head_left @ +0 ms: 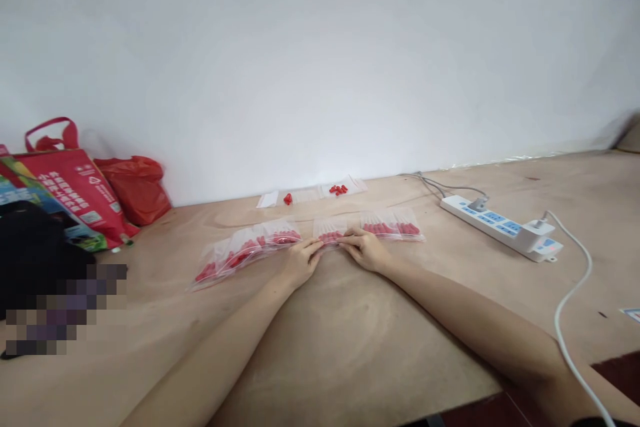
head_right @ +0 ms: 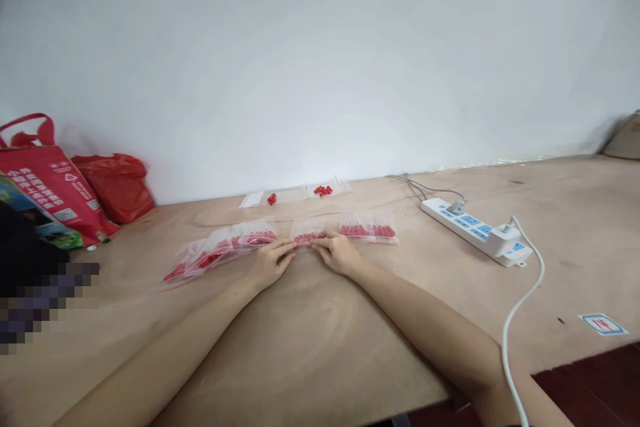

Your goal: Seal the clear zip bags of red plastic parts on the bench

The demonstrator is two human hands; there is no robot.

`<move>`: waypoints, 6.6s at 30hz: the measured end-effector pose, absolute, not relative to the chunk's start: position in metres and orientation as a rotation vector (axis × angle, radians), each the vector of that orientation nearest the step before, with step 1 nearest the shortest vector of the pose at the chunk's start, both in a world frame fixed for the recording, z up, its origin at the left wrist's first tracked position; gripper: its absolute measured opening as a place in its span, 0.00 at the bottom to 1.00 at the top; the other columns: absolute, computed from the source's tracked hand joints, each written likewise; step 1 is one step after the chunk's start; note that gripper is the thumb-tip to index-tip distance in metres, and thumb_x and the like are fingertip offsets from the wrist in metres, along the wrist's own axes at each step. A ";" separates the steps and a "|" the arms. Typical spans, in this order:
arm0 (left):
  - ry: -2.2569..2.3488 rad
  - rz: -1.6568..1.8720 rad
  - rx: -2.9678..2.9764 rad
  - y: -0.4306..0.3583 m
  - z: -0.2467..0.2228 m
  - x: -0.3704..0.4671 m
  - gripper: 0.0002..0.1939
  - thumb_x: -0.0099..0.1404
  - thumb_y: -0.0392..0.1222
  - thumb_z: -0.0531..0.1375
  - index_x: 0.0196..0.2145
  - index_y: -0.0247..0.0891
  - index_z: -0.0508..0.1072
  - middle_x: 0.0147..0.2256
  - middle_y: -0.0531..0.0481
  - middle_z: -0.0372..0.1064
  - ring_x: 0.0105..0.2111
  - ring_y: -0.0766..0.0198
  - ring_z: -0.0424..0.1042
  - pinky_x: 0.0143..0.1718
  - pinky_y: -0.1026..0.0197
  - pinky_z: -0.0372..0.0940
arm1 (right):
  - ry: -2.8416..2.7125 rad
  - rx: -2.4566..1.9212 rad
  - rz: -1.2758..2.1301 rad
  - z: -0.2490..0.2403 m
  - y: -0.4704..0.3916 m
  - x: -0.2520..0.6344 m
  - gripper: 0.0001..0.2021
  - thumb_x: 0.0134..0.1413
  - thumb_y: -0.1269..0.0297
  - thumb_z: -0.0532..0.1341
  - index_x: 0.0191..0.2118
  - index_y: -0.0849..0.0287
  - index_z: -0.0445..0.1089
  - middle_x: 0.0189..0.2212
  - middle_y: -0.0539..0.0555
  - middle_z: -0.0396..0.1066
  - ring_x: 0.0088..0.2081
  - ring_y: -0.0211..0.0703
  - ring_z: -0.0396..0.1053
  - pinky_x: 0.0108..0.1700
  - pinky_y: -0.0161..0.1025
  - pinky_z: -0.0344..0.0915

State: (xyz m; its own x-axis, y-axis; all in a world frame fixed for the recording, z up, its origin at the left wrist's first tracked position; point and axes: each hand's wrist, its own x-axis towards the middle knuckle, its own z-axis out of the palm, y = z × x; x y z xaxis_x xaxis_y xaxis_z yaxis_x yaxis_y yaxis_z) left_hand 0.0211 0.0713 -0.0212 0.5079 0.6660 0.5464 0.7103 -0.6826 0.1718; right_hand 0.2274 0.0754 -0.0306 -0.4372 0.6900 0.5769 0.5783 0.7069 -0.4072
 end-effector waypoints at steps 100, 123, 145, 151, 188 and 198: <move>-0.757 -0.678 -2.265 0.075 -0.010 0.018 0.13 0.64 0.40 0.48 0.25 0.35 0.67 0.21 0.50 0.64 0.23 0.65 0.66 0.27 0.63 0.61 | -2.213 -0.917 -0.625 -0.020 0.077 0.245 0.10 0.54 0.71 0.51 0.28 0.58 0.68 0.27 0.49 0.70 0.32 0.35 0.59 0.41 0.41 0.43; -0.990 -1.015 -2.722 0.089 -0.023 0.057 0.14 0.60 0.36 0.51 0.44 0.35 0.67 0.46 0.44 0.65 0.47 0.61 0.63 0.49 0.54 0.61 | -2.367 -1.214 -0.340 -0.016 0.078 0.289 0.08 0.51 0.70 0.53 0.25 0.60 0.67 0.26 0.53 0.69 0.34 0.40 0.62 0.36 0.39 0.50; -0.550 -1.160 -2.544 0.022 -0.011 0.010 0.04 0.58 0.32 0.56 0.31 0.35 0.70 0.31 0.49 0.71 0.32 0.67 0.71 0.34 0.66 0.68 | -2.319 -0.629 -0.451 -0.016 0.030 0.255 0.07 0.52 0.66 0.54 0.28 0.59 0.69 0.25 0.51 0.69 0.31 0.37 0.61 0.35 0.37 0.52; -0.596 -1.163 -2.527 0.022 -0.009 0.008 0.03 0.58 0.33 0.56 0.31 0.36 0.70 0.31 0.50 0.71 0.32 0.69 0.71 0.36 0.69 0.68 | -2.315 -0.598 -0.592 -0.018 0.031 0.248 0.10 0.54 0.68 0.52 0.26 0.59 0.68 0.24 0.51 0.68 0.30 0.36 0.58 0.34 0.36 0.49; -0.313 -0.842 -2.357 0.030 -0.005 0.028 0.04 0.58 0.33 0.54 0.29 0.35 0.68 0.28 0.49 0.70 0.31 0.65 0.69 0.33 0.62 0.66 | -2.310 -0.624 -0.701 -0.012 0.020 0.220 0.11 0.51 0.72 0.49 0.22 0.61 0.63 0.19 0.49 0.62 0.27 0.35 0.54 0.37 0.40 0.46; -0.368 -0.831 -2.262 0.033 0.002 0.005 0.03 0.59 0.34 0.54 0.29 0.35 0.67 0.27 0.50 0.70 0.29 0.66 0.69 0.33 0.61 0.67 | -2.309 -0.662 -0.617 -0.009 0.021 0.232 0.11 0.52 0.73 0.49 0.24 0.59 0.65 0.22 0.49 0.65 0.29 0.35 0.57 0.40 0.40 0.45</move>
